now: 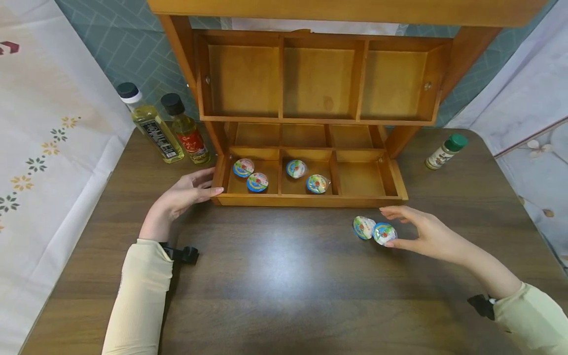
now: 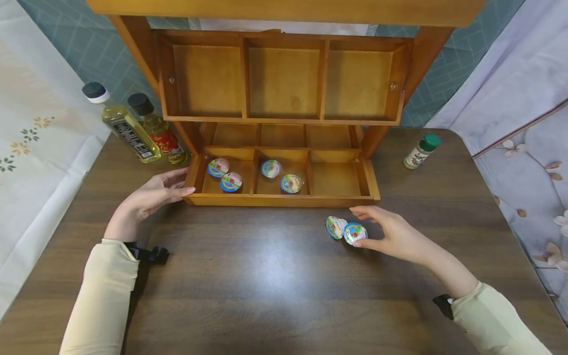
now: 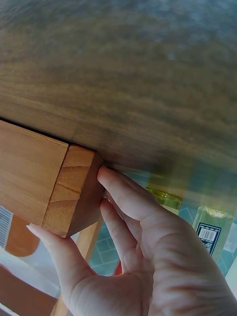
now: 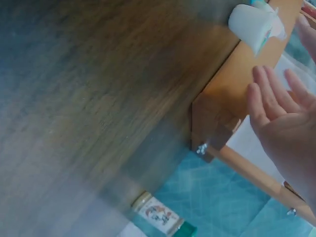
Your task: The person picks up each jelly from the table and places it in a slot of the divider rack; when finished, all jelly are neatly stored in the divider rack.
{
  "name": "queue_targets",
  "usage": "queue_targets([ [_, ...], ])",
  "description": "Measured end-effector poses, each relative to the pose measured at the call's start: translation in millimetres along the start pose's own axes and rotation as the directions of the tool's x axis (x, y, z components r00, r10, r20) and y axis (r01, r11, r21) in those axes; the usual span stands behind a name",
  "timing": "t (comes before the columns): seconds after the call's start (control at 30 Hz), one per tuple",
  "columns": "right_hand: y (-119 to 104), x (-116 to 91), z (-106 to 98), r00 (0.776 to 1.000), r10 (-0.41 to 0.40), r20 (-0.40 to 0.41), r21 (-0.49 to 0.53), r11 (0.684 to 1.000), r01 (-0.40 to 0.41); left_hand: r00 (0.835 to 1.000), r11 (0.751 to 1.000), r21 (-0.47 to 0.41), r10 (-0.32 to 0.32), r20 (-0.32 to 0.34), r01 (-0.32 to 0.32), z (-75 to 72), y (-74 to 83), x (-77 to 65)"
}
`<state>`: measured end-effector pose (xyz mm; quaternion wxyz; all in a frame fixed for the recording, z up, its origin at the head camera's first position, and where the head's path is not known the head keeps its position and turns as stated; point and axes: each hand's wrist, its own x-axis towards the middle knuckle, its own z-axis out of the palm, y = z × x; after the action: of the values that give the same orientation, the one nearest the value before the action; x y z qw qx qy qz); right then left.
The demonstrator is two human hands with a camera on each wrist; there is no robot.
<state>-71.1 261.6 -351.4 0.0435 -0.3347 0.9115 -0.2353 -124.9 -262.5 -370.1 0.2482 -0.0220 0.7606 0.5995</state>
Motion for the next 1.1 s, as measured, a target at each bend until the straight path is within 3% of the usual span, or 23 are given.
queue_targets([
  [0.2,-2,-9,4,1.000,0.013,-0.020,0.014,1.000,-0.012,1.000,1.000,0.002,0.003,0.000,-0.003,0.1,2.0,1.2],
  [0.47,-2,-15,14,0.992,0.094,-0.087,0.086,0.992,-0.087,1.000,1.000,0.000,0.003,-0.001,-0.003,-0.5,2.3,3.8],
  [1.1,-9,-20,17,0.985,0.171,0.009,0.040,0.985,-0.171,1.000,1.000,-0.010,0.002,-0.009,-0.002,0.1,-3.3,-0.9],
])
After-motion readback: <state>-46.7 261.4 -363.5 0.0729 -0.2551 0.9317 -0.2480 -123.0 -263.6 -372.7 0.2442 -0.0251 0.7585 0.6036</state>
